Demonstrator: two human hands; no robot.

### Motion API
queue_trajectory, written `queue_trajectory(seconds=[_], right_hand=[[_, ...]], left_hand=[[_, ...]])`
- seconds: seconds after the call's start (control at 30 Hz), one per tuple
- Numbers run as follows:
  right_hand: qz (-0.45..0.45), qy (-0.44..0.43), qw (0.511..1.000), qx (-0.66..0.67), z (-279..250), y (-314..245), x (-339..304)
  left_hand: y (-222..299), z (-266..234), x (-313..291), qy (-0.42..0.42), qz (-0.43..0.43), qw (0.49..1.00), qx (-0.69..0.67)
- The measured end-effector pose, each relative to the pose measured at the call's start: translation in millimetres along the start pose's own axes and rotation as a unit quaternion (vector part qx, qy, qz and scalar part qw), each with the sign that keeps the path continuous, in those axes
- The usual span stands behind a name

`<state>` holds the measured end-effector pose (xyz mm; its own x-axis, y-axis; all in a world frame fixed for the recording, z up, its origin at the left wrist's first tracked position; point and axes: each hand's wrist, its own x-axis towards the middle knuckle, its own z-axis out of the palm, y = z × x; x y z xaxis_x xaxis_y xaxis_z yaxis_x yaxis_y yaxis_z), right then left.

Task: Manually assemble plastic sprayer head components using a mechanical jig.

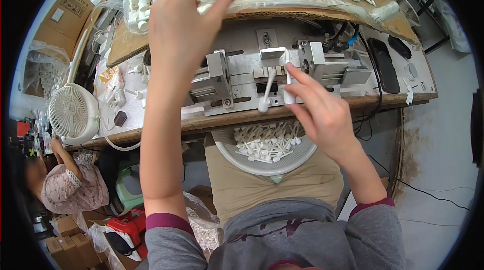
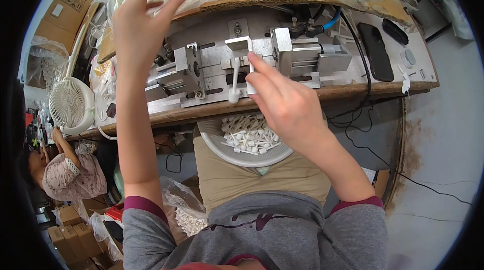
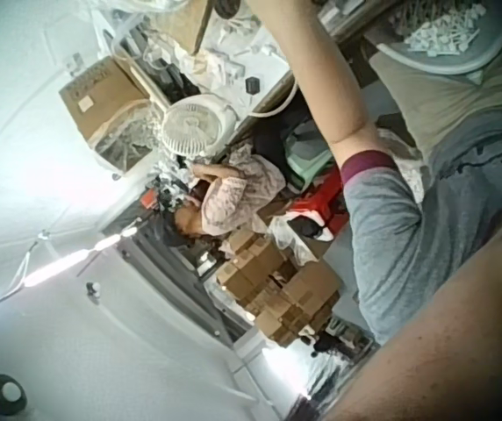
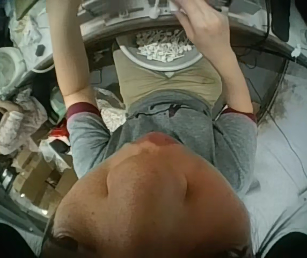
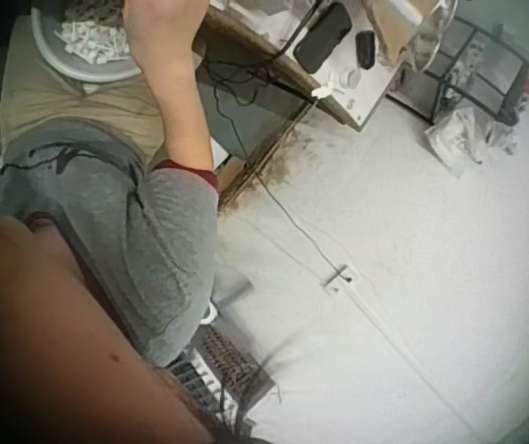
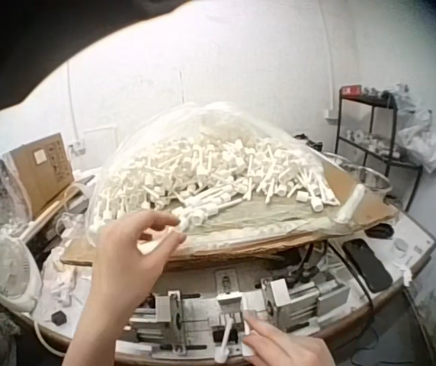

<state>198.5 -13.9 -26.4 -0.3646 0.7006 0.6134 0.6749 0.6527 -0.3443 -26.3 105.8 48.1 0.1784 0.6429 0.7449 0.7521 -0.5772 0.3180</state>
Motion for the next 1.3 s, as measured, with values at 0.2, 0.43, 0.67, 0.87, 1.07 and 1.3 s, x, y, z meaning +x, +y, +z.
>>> queue_trajectory(seconds=[0.2, 0.43, 0.67, 0.87, 1.07, 1.3], right_hand=[[-0.051, -0.082, 0.991, -0.095, 16, -12, -3], [-0.065, -0.118, 0.982, -0.136, 18, -10, 22], [-0.085, -0.179, 0.976, -0.085, 1, -7, 43], [-0.100, 0.058, 0.981, -0.156, -17, 54, 136], [-0.193, -0.116, 0.930, -0.291, 16, 101, 238], [-0.029, -0.298, 0.900, -0.316, -1, 71, 245]], left_hand=[[-23, 25, 40, -0.073, -0.124, 0.990, 0.007], [-13, 4, 31, -0.105, -0.169, 0.980, -0.018], [10, -43, -4, -0.083, -0.147, 0.957, -0.235], [52, -41, -69, -0.146, -0.057, 0.965, -0.209], [69, -6, -119, -0.177, -0.020, 0.982, -0.057], [63, 12, -128, -0.208, 0.009, 0.978, 0.008]])
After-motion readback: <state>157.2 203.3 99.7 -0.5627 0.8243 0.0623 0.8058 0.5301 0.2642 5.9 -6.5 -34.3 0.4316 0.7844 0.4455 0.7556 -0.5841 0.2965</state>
